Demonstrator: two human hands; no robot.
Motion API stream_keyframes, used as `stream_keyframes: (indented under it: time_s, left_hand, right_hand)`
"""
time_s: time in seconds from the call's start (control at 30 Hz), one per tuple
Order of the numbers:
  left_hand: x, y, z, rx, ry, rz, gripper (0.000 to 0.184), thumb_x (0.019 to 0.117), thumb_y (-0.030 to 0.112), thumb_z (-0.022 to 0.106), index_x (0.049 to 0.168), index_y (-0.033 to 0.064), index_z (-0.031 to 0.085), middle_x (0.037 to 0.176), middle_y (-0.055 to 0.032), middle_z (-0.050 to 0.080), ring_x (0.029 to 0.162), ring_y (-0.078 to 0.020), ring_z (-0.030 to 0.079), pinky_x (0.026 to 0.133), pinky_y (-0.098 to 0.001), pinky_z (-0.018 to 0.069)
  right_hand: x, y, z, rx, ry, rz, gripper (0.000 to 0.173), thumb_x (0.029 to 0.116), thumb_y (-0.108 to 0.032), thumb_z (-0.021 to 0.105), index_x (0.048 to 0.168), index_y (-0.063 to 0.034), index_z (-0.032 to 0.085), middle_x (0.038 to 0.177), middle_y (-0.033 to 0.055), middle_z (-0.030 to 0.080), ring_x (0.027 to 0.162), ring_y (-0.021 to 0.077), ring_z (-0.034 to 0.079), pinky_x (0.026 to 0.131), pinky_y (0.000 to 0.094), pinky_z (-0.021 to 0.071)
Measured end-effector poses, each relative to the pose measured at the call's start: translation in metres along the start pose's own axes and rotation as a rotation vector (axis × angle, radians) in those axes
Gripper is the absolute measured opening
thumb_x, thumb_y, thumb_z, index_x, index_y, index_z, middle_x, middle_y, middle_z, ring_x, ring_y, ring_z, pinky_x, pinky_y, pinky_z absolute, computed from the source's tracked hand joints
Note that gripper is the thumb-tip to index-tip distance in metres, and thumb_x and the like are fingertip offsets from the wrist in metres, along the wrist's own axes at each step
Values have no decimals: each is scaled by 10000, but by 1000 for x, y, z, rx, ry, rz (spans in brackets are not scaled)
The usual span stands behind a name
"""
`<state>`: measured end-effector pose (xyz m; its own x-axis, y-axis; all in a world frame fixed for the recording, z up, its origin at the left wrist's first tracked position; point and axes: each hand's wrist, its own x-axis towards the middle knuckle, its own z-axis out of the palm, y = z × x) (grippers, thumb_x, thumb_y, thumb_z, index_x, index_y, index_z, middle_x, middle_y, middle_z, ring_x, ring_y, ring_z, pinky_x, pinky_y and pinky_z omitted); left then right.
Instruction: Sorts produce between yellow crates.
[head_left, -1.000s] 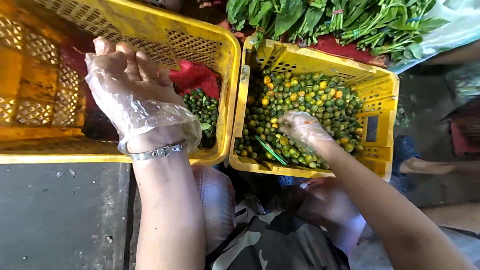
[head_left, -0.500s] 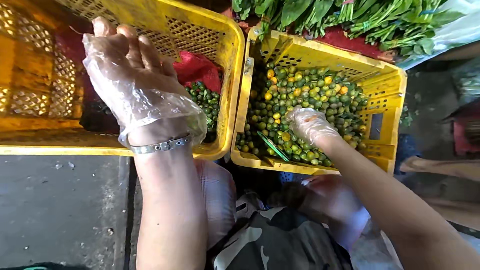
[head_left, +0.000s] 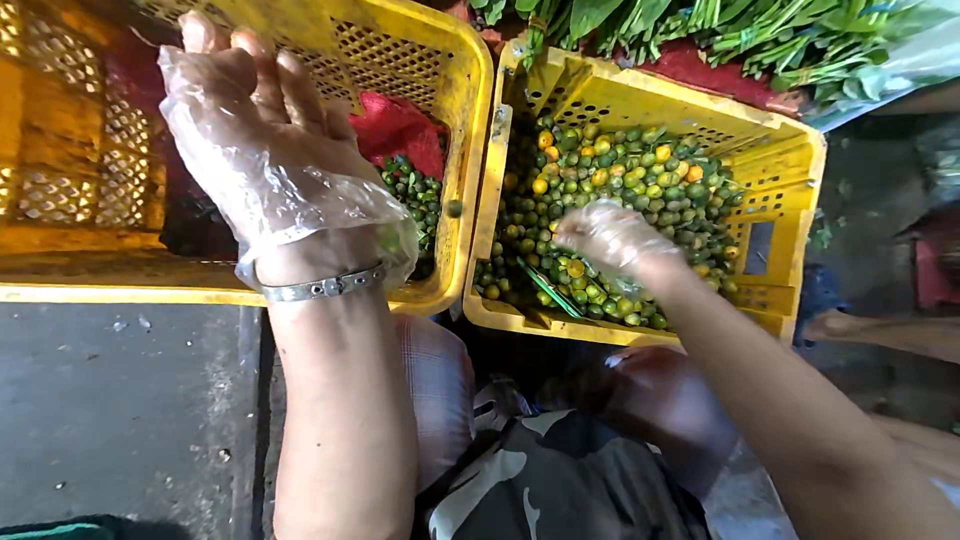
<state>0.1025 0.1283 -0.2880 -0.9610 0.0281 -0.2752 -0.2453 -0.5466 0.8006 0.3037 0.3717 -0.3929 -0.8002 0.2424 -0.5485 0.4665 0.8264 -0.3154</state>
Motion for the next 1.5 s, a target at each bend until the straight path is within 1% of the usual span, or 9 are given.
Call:
stream_keyframes:
  time_s: [0.1,0.27,0.43,0.57,0.73,0.8,0.9,1.03,1.5]
  left_hand:
    - [0,-1,0,8,-3,6,194,1108,190,286,1045,167,468,876,0,570,807,-138,612,788,-367,555]
    - [-1,1,2,9,3,8,166,1101,169,309,1030,168,460,892,-7,561,833,-142,606,831,-391,552]
    - [-1,-2,2,11,-10,16,146,1090,153,319,1046,169,457,901,-3,560,833,-137,612,801,-369,561]
    - [-3,0,4,6,-6,-2,134,1097,158,329,1055,170,455,914,-11,561,859,-147,616,845,-399,561]
    - [-1,-1,3,28,5,13,143,1094,160,328,1043,168,461,911,-8,565,848,-144,616,829,-390,561]
    - [0,-1,3,20,13,11,124,1086,145,333,1072,162,455,942,-21,557,872,-150,612,841,-398,557]
    - [2,-3,0,0,-14,22,148,1089,140,328,1024,150,461,898,-22,557,815,-147,608,786,-369,564]
    - [3,-4,0,-16,-24,21,118,1079,129,342,1063,153,457,903,-12,549,789,-134,601,766,-348,565]
    - [2,-3,0,-7,-36,17,126,1080,121,338,1043,155,454,902,-18,549,808,-142,598,767,-360,560]
  right_hand:
    - [10,11,54,-353,112,19,302,924,-495,673,1067,-238,740,1060,78,740,1029,341,703,851,643,559]
    - [14,-2,16,-280,-46,184,282,849,-543,677,974,-297,736,1010,47,725,991,316,690,779,675,540]
    - [9,-22,-62,399,12,-71,307,1072,-296,548,1306,-162,695,933,37,737,686,117,655,638,313,567]
    - [56,18,-36,-40,133,162,272,987,-295,611,1238,-310,715,1248,68,699,1189,303,644,979,649,500]
    - [77,18,17,-207,-1,-3,387,867,-316,717,1253,-330,699,1286,42,684,1253,344,599,980,701,466]
    - [74,20,13,-21,-11,64,427,912,-271,700,1336,-299,657,1257,39,703,1207,284,639,1004,621,500]
    - [56,21,-16,663,-70,100,370,1018,-144,626,1383,-184,584,1139,59,707,867,153,707,749,326,608]
    - [27,16,-46,1101,-142,12,319,1095,-165,444,1366,-201,607,1124,44,742,791,94,693,646,207,560]
    - [19,12,-53,1021,-25,14,290,1046,-123,536,1326,-137,613,1132,46,693,845,144,704,723,300,618]
